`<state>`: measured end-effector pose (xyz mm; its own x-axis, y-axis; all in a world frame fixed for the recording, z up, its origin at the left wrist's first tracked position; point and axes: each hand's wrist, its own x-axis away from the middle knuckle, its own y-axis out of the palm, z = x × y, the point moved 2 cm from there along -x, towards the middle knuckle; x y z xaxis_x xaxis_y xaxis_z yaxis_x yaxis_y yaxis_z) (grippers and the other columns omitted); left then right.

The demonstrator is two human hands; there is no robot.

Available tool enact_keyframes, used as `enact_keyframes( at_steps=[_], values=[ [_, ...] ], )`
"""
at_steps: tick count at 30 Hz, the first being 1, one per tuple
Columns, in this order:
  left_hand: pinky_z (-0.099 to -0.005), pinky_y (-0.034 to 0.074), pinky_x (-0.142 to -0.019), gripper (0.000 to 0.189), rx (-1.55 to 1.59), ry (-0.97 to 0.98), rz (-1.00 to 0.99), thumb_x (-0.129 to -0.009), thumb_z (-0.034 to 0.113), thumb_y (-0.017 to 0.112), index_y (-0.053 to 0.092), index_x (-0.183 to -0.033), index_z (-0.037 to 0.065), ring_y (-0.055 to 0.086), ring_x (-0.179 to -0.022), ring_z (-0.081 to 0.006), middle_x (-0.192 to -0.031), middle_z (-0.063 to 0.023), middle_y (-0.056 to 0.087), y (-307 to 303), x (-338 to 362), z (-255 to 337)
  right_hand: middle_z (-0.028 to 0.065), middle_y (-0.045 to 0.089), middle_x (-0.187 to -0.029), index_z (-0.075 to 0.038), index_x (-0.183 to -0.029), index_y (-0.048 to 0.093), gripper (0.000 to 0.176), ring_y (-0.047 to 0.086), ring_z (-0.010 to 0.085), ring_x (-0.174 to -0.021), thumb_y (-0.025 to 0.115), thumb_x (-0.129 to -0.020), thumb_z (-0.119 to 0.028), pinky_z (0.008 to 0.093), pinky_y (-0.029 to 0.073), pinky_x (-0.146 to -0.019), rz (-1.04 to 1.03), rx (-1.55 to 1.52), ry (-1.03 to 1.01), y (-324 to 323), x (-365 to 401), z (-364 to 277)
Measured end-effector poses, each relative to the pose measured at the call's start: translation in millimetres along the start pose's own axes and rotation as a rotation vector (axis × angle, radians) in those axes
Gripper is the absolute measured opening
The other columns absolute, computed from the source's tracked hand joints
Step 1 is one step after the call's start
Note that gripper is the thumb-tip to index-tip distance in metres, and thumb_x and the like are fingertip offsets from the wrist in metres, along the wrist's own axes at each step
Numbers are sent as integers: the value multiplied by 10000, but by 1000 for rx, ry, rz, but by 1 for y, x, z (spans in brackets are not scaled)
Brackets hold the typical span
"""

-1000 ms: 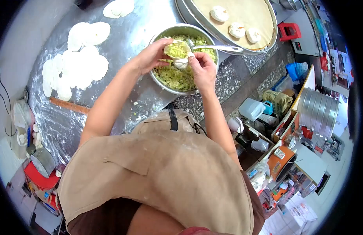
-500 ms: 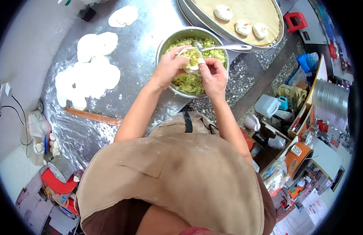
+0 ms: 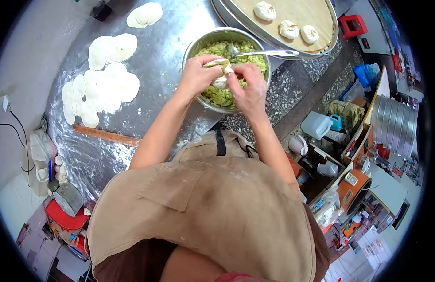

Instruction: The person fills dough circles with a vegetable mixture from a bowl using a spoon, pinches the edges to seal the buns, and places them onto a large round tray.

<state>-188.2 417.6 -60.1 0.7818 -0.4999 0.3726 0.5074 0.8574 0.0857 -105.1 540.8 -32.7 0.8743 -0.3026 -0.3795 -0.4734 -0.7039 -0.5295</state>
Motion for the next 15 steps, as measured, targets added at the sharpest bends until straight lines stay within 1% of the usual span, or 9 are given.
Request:
enact_keyframes(
  at_steps=[2,5,7,8,9,11,12,14,15],
  values=[
    [-192,437,-565,299,-72,3,1,-753,44,578,657,-1036,-13,549,-674,-64,-864,-40,646,-3,-3,3,115,568,-803,-7,-849,592,145,559,270,-710,654,-740,-79,356,467,-658,-63,44,-89,-1,3,2],
    [-202,437,-563,278,-165,28,-48,-754,70,582,665,-1004,-18,541,-661,-64,-823,-29,635,-5,3,5,112,577,-787,-8,-843,604,136,573,276,-739,654,-737,-78,356,472,-672,5,21,22,-8,-1,-15],
    [-207,440,-587,281,-355,28,-133,-759,78,574,662,-1008,-18,532,-666,-62,-802,-17,619,-2,3,19,112,583,-766,0,-843,615,119,593,250,-732,651,-746,-59,336,481,-670,9,59,-34,-5,1,-4],
    [-252,464,-674,387,-271,64,-189,-790,172,564,603,-1138,7,560,-790,-93,-927,-46,626,-6,2,14,113,588,-783,3,-860,614,122,597,227,-721,649,-757,-53,320,483,-662,-24,-22,81,-6,2,-2],
    [-252,464,-674,387,-272,71,-188,-790,172,564,603,-1138,7,560,-790,-93,-927,-46,626,-9,5,14,115,594,-800,6,-878,614,126,602,205,-710,646,-768,-48,304,485,-654,-58,-102,198,-6,4,0],
    [-323,468,-799,515,437,-191,-183,-828,272,518,481,-1284,35,550,-988,-145,-1149,-89,569,-14,17,8,114,594,-815,17,-899,607,134,603,175,-702,642,-786,-46,276,482,-639,-37,-137,248,-2,13,11],
    [-392,450,-883,550,723,-233,-364,-879,333,450,390,-1348,51,502,-1120,-196,-1280,-104,482,-14,20,1,111,589,-818,18,-896,603,128,598,173,-702,637,-790,-43,275,479,-635,-3,-253,330,3,18,16],
    [-397,448,-892,526,804,-220,-344,-898,311,434,387,-1349,45,498,-1130,-204,-1289,-109,469,-5,22,-14,108,584,-822,18,-893,598,121,592,171,-702,631,-793,-41,274,476,-630,26,-372,409,8,23,20],
    [-402,446,-902,501,884,-205,-327,-917,289,418,385,-1349,38,494,-1140,-212,-1298,-115,455,0,22,-17,107,572,-822,17,-885,588,111,583,174,-694,625,-795,-35,278,473,-621,20,-294,310,9,22,15]
  ],
)
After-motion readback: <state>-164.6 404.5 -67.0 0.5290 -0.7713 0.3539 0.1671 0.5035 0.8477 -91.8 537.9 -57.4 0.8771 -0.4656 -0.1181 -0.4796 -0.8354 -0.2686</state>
